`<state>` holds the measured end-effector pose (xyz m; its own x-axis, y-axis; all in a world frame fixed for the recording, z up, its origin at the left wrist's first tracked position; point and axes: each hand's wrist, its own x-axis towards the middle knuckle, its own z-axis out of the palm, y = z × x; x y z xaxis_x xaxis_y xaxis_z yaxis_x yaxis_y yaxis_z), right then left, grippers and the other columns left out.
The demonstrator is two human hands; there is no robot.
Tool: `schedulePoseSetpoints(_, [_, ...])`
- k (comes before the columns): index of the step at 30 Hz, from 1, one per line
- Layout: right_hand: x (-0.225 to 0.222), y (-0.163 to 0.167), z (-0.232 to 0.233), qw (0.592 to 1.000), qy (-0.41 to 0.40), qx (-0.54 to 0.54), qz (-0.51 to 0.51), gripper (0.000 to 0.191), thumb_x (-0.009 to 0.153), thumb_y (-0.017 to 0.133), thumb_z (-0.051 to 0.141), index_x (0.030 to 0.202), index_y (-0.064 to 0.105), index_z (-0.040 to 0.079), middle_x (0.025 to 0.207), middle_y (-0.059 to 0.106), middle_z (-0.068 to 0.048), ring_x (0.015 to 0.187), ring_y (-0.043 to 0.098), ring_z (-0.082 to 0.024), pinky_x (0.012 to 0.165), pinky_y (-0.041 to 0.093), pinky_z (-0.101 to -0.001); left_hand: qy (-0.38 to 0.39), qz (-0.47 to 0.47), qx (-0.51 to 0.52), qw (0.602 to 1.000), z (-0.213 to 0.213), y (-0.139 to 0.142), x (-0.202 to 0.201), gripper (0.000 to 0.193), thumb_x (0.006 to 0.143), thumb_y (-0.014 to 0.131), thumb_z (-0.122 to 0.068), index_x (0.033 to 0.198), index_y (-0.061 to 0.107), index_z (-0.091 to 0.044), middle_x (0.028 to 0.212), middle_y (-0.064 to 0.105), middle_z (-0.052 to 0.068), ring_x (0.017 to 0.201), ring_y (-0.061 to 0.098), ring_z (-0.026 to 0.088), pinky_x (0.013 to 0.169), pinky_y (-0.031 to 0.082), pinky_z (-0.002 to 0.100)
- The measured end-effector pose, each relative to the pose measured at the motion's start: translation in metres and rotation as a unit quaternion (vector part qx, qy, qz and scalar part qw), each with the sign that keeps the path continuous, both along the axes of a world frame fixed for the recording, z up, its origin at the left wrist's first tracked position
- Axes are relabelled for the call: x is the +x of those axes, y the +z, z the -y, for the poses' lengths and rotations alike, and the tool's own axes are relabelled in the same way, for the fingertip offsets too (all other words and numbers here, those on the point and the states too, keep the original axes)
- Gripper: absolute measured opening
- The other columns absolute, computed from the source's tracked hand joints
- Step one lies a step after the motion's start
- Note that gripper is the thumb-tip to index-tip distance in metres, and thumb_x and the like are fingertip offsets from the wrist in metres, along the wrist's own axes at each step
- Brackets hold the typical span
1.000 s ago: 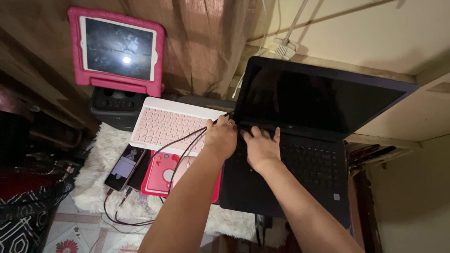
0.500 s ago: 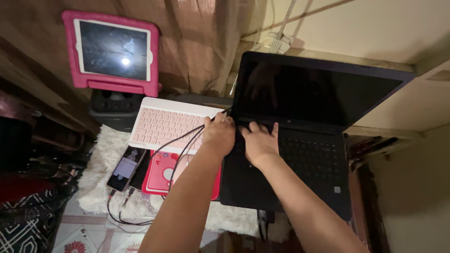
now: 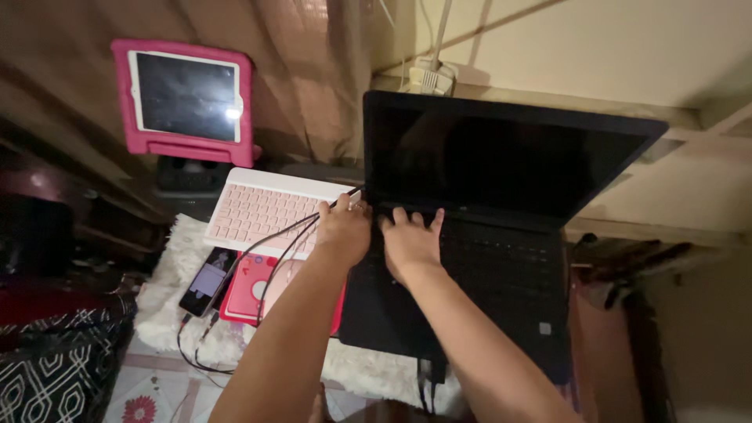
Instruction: The person plugs a power adapter and cables into a wall outlet above a small desk, then arranges a laptop, tablet, external keyboard, mouse, and phone on the desk, opening the laptop and positioning the keyboard and cables to set up the workstation.
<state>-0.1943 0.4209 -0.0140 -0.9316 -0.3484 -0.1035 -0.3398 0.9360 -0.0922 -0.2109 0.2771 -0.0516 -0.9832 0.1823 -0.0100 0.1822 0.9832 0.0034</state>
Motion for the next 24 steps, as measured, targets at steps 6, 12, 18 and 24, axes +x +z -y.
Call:
schedulePoseSetpoints(6, [-0.004, -0.003, -0.007, 0.999, 0.033, -0.022, -0.018, 0.044, 0.091, 0.055, 0.016, 0.134, 0.061, 0.019, 0.127, 0.056, -0.008, 0.122, 0.055, -0.034, 0.112, 0.021, -0.0772, 0.033, 0.013, -0.041, 0.999, -0.007, -0.006, -0.001, 0.034, 0.095, 0.047, -0.021, 0.121, 0.068, -0.013, 0.128, 0.064, 0.0, 0.128, 0.046, 0.027, 0.1, 0.037, 0.059])
schedulePoseSetpoints(12, [-0.01, -0.004, -0.005, 0.999, 0.041, -0.007, -0.012, 0.041, 0.091, 0.055, 0.014, 0.131, 0.062, 0.02, 0.13, 0.056, -0.009, 0.124, 0.053, -0.037, 0.114, 0.024, -0.0738, 0.057, -0.01, -0.011, 0.998, -0.008, -0.009, 0.0, 0.036, 0.095, 0.047, -0.022, 0.123, 0.067, -0.014, 0.131, 0.064, 0.001, 0.13, 0.045, 0.028, 0.102, 0.035, 0.062])
schedulePoseSetpoints(18, [-0.01, -0.004, -0.001, 0.999, 0.034, 0.015, 0.006, 0.053, 0.087, 0.058, 0.012, 0.139, 0.057, 0.019, 0.135, 0.053, -0.011, 0.127, 0.051, -0.037, 0.114, 0.031, -0.0627, 0.057, -0.032, 0.0, 0.998, -0.002, 0.003, 0.009, 0.053, 0.088, 0.049, -0.021, 0.139, 0.06, -0.022, 0.141, 0.057, 0.005, 0.124, 0.045, 0.03, 0.098, 0.036, 0.064])
schedulePoseSetpoints(24, [-0.004, 0.001, 0.001, 0.999, 0.025, 0.024, 0.0, 0.069, 0.08, 0.068, 0.018, 0.147, 0.051, 0.022, 0.138, 0.051, -0.008, 0.13, 0.049, -0.033, 0.116, 0.032, -0.0543, 0.054, -0.105, 0.08, 0.99, 0.048, 0.017, 0.039, 0.057, 0.079, 0.058, -0.016, 0.137, 0.057, -0.018, 0.14, 0.053, 0.013, 0.12, 0.05, 0.038, 0.089, 0.044, 0.064])
